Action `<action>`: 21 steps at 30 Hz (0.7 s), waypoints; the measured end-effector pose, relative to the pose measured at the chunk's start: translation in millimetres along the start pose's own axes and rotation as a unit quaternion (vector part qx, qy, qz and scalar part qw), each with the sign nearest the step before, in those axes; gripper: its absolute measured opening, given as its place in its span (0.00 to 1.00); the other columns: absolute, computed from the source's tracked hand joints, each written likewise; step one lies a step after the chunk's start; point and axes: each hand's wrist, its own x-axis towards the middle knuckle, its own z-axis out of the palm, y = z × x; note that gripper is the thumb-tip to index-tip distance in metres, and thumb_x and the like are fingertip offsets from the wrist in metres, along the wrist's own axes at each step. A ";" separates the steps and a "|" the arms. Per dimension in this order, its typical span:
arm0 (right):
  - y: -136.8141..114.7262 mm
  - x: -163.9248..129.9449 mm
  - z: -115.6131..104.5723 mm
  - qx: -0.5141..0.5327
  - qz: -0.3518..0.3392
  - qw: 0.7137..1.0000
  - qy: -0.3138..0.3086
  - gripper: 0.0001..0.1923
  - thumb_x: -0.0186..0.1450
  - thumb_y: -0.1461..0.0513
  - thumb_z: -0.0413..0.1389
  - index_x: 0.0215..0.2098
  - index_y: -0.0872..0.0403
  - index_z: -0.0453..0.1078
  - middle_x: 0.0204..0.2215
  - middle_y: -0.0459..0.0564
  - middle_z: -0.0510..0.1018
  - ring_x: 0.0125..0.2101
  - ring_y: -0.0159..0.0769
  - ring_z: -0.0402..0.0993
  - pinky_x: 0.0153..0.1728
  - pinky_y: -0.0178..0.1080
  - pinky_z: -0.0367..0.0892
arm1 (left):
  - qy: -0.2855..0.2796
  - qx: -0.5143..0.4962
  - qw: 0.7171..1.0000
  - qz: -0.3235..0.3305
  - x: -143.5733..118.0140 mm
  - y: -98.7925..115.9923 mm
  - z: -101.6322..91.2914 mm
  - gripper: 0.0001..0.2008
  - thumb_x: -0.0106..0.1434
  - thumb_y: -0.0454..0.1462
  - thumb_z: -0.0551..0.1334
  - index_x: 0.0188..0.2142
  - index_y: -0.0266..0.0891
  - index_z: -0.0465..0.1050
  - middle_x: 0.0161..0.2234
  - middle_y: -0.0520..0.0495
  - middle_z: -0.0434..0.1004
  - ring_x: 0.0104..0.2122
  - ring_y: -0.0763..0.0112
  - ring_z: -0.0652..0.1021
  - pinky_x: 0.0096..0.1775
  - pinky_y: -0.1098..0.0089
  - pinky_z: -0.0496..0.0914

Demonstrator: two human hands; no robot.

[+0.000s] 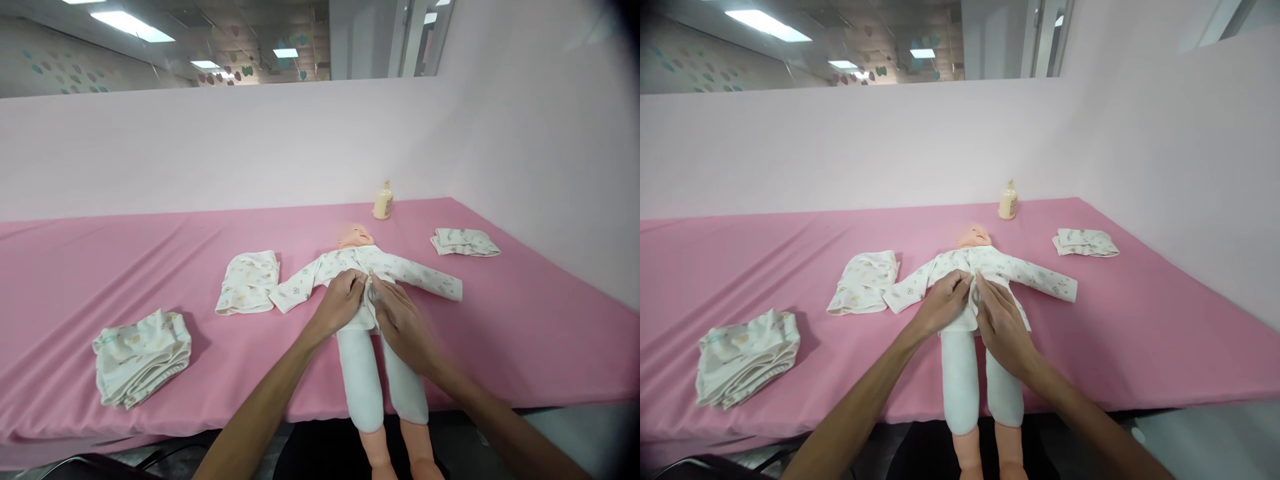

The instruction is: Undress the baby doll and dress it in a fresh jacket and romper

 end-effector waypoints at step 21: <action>46.3 -63.4 -36.2 0.002 0.165 0.986 0.039 0.13 0.71 0.59 0.46 0.47 0.49 0.71 0.43 0.51 0.79 0.44 0.43 0.77 0.42 0.46 0.75 | 0.033 0.205 0.973 -0.097 -94.8 -27.6 -22.8 0.09 0.67 0.35 0.49 0.43 0.43 0.65 0.36 0.49 0.72 0.36 0.64 0.73 0.38 0.65 0.67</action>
